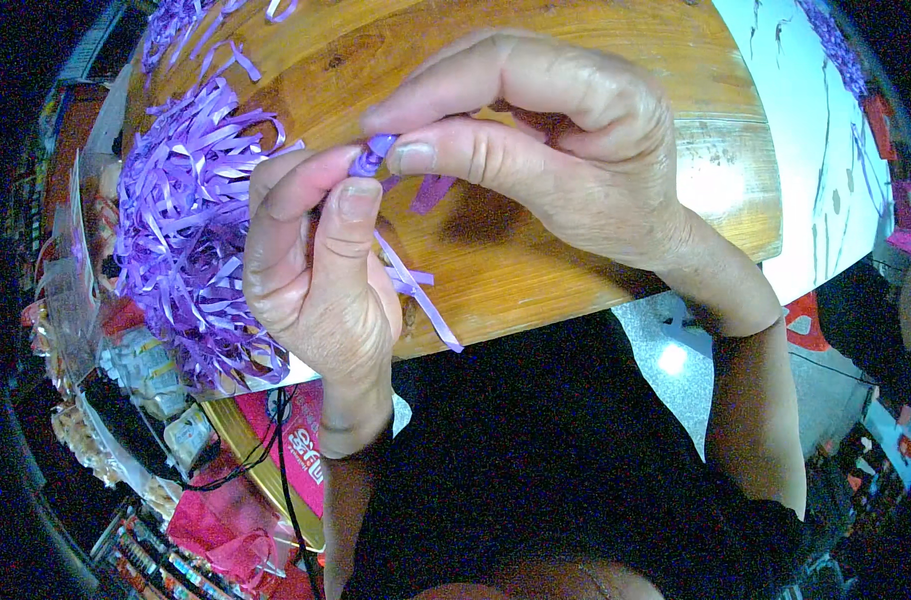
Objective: The person rolls purple ribbons by hand and ties knots in them, adding each to a large pile on a wooden table.
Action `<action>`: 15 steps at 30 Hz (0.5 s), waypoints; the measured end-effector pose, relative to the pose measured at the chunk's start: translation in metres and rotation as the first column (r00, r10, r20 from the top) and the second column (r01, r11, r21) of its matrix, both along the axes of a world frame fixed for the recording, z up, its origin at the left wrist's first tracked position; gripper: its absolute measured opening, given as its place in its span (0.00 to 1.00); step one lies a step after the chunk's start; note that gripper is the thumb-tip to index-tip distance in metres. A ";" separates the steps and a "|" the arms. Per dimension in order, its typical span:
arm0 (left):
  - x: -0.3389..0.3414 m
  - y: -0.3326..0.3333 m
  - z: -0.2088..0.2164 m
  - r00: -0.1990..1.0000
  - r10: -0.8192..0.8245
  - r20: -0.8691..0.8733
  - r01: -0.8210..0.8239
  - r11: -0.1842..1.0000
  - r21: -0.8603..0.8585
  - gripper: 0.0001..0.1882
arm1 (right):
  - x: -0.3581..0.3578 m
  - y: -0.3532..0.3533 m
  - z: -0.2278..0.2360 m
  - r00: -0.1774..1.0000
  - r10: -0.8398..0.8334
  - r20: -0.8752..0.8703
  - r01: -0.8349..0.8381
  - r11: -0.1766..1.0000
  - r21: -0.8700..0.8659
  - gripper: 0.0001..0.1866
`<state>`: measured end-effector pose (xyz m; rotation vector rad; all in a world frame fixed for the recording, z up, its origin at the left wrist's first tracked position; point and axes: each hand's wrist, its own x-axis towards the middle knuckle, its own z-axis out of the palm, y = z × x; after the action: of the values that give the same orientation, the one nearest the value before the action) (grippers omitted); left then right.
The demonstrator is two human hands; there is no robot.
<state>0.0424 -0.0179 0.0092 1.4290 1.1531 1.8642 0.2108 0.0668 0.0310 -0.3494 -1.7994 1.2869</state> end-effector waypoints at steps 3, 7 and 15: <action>0.000 -0.001 0.001 1.000 0.006 -0.011 -0.007 1.000 -0.019 0.12 | 0.001 0.001 -0.001 1.000 0.003 0.011 -0.003 1.000 0.021 0.10; 0.000 -0.001 0.001 0.999 0.027 -0.034 -0.028 1.000 -0.011 0.11 | 0.003 0.005 0.001 0.997 -0.011 0.075 -0.002 0.984 0.177 0.10; -0.004 -0.006 0.007 0.988 0.053 -0.145 -0.060 0.997 -0.050 0.11 | 0.008 0.012 0.006 0.982 -0.056 0.178 -0.020 0.917 0.398 0.12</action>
<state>0.0385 -0.0241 0.0165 1.5359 1.3154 1.7778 0.2191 0.0789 0.0366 -0.2621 -2.1576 0.8634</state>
